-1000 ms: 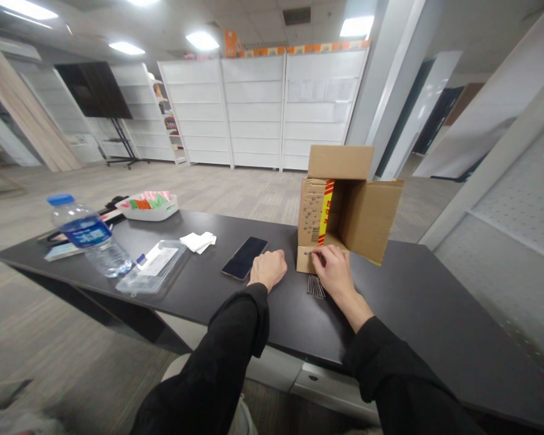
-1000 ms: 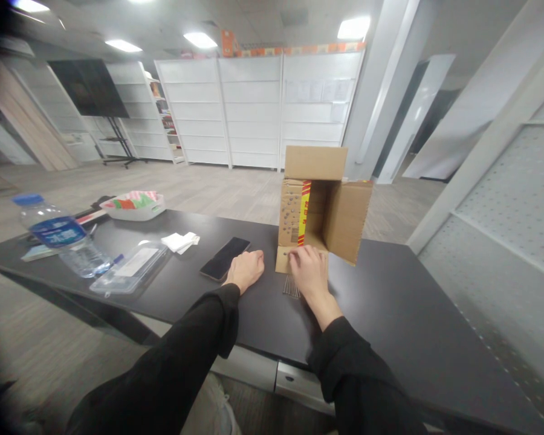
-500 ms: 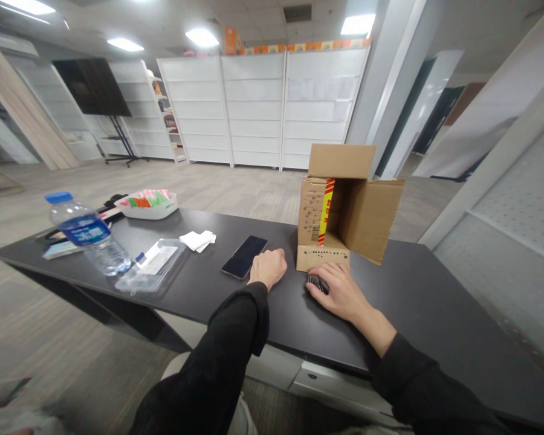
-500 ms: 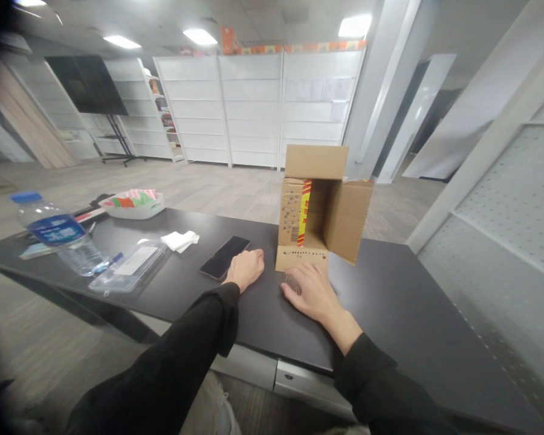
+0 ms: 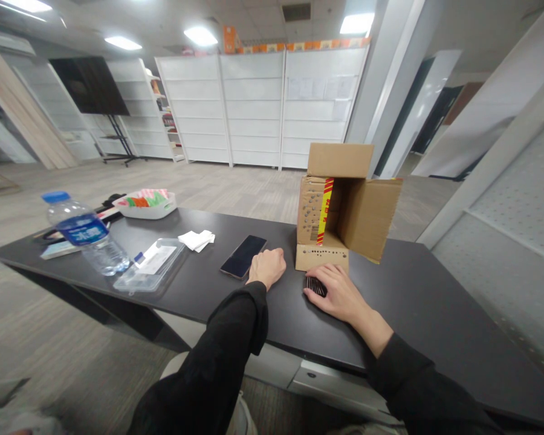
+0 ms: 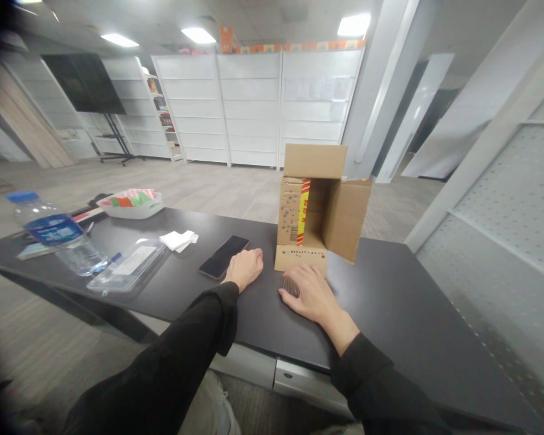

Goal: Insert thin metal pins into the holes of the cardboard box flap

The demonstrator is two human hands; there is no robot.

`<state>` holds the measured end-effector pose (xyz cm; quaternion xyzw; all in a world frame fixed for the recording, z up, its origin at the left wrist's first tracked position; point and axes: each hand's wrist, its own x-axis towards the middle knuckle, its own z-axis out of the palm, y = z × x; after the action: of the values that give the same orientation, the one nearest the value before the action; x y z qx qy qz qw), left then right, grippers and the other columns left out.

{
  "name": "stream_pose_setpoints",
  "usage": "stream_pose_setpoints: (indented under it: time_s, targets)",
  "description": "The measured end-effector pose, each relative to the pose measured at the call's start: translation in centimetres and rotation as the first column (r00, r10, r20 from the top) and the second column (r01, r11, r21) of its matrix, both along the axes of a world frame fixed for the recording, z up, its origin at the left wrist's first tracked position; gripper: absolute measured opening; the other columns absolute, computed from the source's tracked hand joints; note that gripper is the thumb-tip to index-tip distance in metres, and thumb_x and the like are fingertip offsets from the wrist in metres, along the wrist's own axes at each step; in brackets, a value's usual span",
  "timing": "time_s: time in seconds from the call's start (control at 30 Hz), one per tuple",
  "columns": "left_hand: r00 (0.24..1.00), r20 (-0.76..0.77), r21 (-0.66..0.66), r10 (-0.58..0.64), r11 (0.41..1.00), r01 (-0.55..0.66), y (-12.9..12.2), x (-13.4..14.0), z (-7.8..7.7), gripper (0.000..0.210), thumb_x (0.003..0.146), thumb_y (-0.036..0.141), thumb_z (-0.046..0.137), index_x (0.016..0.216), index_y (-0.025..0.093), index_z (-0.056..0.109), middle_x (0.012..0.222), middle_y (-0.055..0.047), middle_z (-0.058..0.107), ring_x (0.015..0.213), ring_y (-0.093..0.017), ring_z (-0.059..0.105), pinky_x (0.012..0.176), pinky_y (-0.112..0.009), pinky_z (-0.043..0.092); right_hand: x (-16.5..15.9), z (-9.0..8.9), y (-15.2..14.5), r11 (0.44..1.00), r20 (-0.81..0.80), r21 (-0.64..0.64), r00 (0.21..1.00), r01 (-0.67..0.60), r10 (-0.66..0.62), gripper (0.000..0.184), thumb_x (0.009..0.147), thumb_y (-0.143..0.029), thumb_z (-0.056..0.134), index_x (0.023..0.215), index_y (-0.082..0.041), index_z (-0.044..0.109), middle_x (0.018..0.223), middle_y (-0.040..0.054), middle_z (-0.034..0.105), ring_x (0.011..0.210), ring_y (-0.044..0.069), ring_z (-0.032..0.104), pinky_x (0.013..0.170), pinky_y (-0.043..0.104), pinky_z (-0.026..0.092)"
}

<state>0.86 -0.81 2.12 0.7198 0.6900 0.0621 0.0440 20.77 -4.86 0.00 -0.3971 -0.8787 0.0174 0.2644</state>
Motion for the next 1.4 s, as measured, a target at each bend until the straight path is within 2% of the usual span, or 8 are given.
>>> stream_pose_setpoints:
  time_s: [0.47,0.97,1.4]
  targets:
    - [0.999,-0.008,0.044,-0.036,0.998,0.036,0.35,-0.3,-0.68,0.038,0.092,0.028,0.029,0.102,0.023,0.066,0.098,-0.012,0.071,0.094,-0.027,0.068,0.079,-0.036,0.049,-0.15,0.07,0.08,0.999,0.059,-0.028,0.998,0.02,-0.018,0.021,0.085,-0.035,0.059,0.1,-0.021,0.06,0.097,0.0065,0.068,0.095,0.024,0.057,0.086,0.039,0.038]
    - [1.0,-0.011,0.059,-0.03,0.998,0.03,0.55,-0.27,-1.0,0.037,0.092,0.027,0.03,0.1,0.022,0.066,0.097,-0.012,0.071,0.093,-0.026,0.068,0.079,-0.035,0.049,-0.4,0.52,-0.11,1.0,0.114,-0.012,0.993,0.012,-0.011,0.021,0.083,-0.031,0.058,0.101,-0.019,0.062,0.101,0.0072,0.067,0.097,0.023,0.055,0.087,0.037,0.036]
    - [0.999,-0.01,0.056,-0.035,0.998,0.036,0.5,-0.31,-0.99,0.037,0.091,0.027,0.03,0.1,0.022,0.065,0.096,-0.012,0.071,0.091,-0.027,0.068,0.078,-0.036,0.049,-0.57,0.33,0.12,1.0,0.127,0.03,0.992,-0.003,-0.001,0.014,0.085,-0.028,0.056,0.093,-0.019,0.063,0.095,0.0068,0.068,0.093,0.022,0.055,0.085,0.036,0.036]
